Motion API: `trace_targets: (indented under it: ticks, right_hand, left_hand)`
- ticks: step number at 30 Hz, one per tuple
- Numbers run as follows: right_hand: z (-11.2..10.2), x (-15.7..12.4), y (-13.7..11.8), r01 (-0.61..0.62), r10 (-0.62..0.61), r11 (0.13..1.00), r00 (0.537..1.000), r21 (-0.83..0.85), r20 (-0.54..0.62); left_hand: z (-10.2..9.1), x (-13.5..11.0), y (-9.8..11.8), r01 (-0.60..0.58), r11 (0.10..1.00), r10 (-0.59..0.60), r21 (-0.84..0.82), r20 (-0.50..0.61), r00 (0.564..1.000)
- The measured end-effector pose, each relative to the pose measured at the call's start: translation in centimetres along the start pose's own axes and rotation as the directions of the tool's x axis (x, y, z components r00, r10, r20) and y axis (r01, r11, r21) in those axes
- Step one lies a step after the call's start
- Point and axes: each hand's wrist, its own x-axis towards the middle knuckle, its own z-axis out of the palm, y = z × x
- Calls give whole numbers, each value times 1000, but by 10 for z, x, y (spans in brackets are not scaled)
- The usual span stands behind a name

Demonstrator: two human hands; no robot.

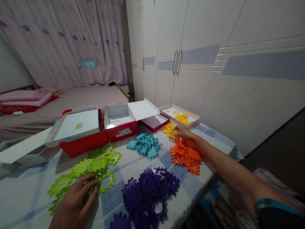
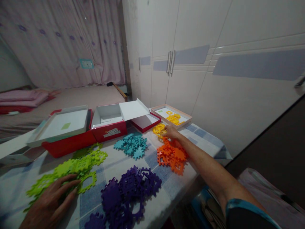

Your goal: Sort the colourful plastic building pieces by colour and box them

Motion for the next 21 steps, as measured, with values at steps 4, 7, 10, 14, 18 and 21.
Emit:
trace_targets:
  ticks: [4,7,10,14,18,21]
  right_hand:
    - [-2,2,8,-59,71,992,991,109,-109]
    - [-3,0,13,-94,128,974,979,205,-159]
    - [-4,0,15,-93,154,952,969,293,-194]
    - [1,5,7,-32,117,931,969,363,-216]
    - [9,18,-11,54,34,942,966,332,-254]
    - [12,24,-20,152,-93,959,966,240,-243]
  left_hand:
    - [0,-1,1,35,999,-35,-12,8,999]
    - [-1,0,1,48,999,-48,-11,17,999]
    - [-1,1,1,41,999,-40,-7,24,999]
    - [-1,1,0,40,999,-40,-18,14,999]
    - [-1,1,-1,25,1000,-25,-10,8,1000]
    - [-2,0,-1,17,1000,-17,-3,2,1000]
